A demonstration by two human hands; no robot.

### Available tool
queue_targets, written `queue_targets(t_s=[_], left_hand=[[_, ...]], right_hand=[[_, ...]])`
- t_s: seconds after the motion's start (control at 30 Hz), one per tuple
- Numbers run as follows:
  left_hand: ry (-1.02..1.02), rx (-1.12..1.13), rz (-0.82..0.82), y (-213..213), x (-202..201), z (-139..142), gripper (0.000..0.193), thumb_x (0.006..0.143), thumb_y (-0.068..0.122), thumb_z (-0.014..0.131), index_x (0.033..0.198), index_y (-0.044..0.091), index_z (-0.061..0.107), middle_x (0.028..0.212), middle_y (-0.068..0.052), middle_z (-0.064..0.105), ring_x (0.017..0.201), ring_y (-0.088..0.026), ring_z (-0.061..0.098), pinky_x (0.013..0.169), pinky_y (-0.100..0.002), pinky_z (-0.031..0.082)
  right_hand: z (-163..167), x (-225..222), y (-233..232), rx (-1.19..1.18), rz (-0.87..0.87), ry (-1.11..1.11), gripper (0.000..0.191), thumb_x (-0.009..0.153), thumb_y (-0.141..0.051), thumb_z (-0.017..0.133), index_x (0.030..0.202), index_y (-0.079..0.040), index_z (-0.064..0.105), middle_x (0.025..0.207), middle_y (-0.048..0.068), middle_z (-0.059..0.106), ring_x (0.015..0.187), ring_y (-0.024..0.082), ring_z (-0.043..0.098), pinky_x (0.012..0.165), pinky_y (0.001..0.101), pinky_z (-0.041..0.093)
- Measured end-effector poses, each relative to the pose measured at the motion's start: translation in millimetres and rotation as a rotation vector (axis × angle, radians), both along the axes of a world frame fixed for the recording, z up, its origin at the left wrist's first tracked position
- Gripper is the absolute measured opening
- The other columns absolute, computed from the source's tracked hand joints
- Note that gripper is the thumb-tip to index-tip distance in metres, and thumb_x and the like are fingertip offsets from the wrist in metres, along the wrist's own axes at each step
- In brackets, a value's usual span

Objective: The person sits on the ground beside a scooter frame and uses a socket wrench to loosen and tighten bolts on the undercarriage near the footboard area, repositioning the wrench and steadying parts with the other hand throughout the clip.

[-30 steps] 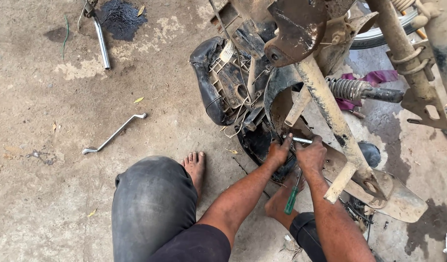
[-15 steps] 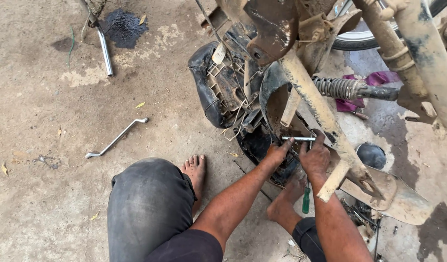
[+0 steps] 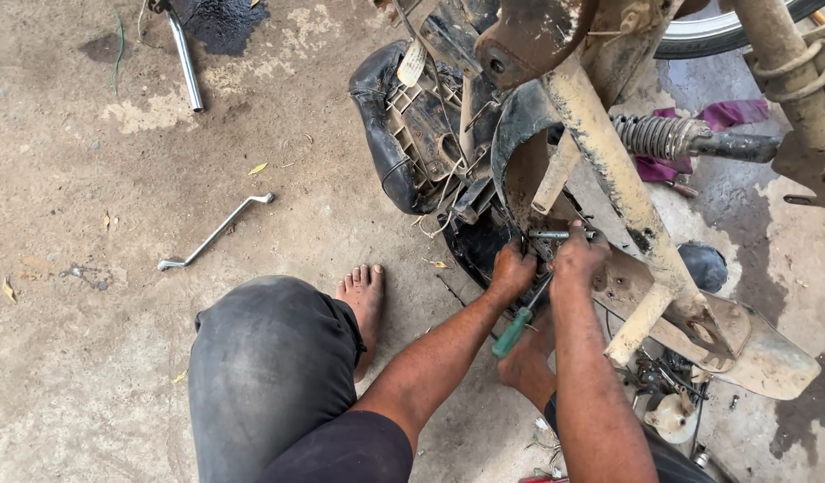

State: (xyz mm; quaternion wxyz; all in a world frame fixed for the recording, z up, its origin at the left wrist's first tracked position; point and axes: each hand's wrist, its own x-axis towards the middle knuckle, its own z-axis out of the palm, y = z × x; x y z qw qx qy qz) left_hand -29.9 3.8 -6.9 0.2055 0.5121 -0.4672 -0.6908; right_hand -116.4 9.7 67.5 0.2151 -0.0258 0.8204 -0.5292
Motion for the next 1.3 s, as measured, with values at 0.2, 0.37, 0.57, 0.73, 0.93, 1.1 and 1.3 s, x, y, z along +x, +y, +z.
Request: queue_targets(t_s=[0.2,0.37,0.57,0.73,0.93,1.1,1.3], left_hand=[[-0.069,-0.095,0.035,1.6,1.2,6.6,0.063,0.086,0.015,0.058,0.144,-0.007,0.048,0.123,-0.03,0.068,0.117,-0.039,0.066,0.107,-0.044,0.049],[-0.137,-0.215,0.03,9.3,-5.7,3.3,0.064,0.087,0.016,0.058,0.144,-0.011,0.045,0.103,-0.033,0.071,0.099,-0.045,0.071,0.093,-0.049,0.056],[-0.088,-0.194,0.111,9.7,-6.9,11.9,0.063,0.09,0.016,0.06,0.144,-0.011,0.044,0.104,-0.033,0.071,0.098,-0.046,0.071,0.087,-0.051,0.056],[-0.033,-0.284,0.111,1.6,8.1,13.0,0.067,0.091,0.013,0.061,0.149,-0.011,0.039,0.129,-0.034,0.063,0.12,-0.044,0.064,0.105,-0.046,0.049],[-0.073,-0.22,0.107,-3.4,9.3,20.7,0.069,0.088,0.012,0.062,0.149,-0.01,0.039,0.13,-0.032,0.064,0.121,-0.041,0.065,0.107,-0.043,0.05],[-0.043,-0.159,0.067,-6.6,10.8,24.1,0.064,0.092,0.013,0.057,0.149,-0.011,0.04,0.128,-0.031,0.064,0.113,-0.037,0.071,0.102,-0.04,0.056],[-0.094,-0.259,0.021,-15.0,14.8,21.5,0.051,0.093,0.015,0.062,0.137,-0.009,0.055,0.122,-0.03,0.068,0.115,-0.04,0.067,0.1,-0.044,0.053]], right_hand=[[14.7,-3.2,-2.9,0.014,0.035,-0.117,0.039,0.102,-0.02,0.063,0.132,0.005,0.062,0.073,0.005,0.054,0.048,0.013,0.045,0.039,0.0283,0.037],[2.8,11.2,-11.5,-0.048,-0.268,-0.146,0.05,0.098,-0.021,0.067,0.14,0.0,0.051,0.089,0.008,0.059,0.059,0.014,0.05,0.045,0.0273,0.04],[-16.7,0.4,-30.2,0.09,-0.203,-0.043,0.067,0.096,-0.018,0.072,0.149,0.005,0.039,0.109,0.014,0.061,0.071,0.01,0.063,0.063,0.0212,0.046],[-22.8,-8.4,-6.8,0.04,0.0,0.188,0.068,0.096,-0.012,0.072,0.151,0.002,0.036,0.107,0.013,0.066,0.065,0.007,0.05,0.055,0.0233,0.04],[7.4,5.0,-7.3,-0.079,-0.231,-0.207,0.039,0.1,-0.015,0.062,0.135,0.001,0.057,0.088,0.008,0.062,0.048,0.01,0.049,0.039,0.0244,0.042],[8.3,4.4,-12.2,-0.03,-0.242,-0.205,0.03,0.101,-0.017,0.06,0.126,-0.002,0.061,0.084,0.006,0.061,0.049,0.009,0.05,0.04,0.0242,0.041],[-34.3,-15.8,-9.9,-0.079,0.136,0.253,0.062,0.098,-0.017,0.085,0.135,0.013,0.045,0.106,0.01,0.063,0.094,0.014,0.065,0.081,0.0292,0.053]])
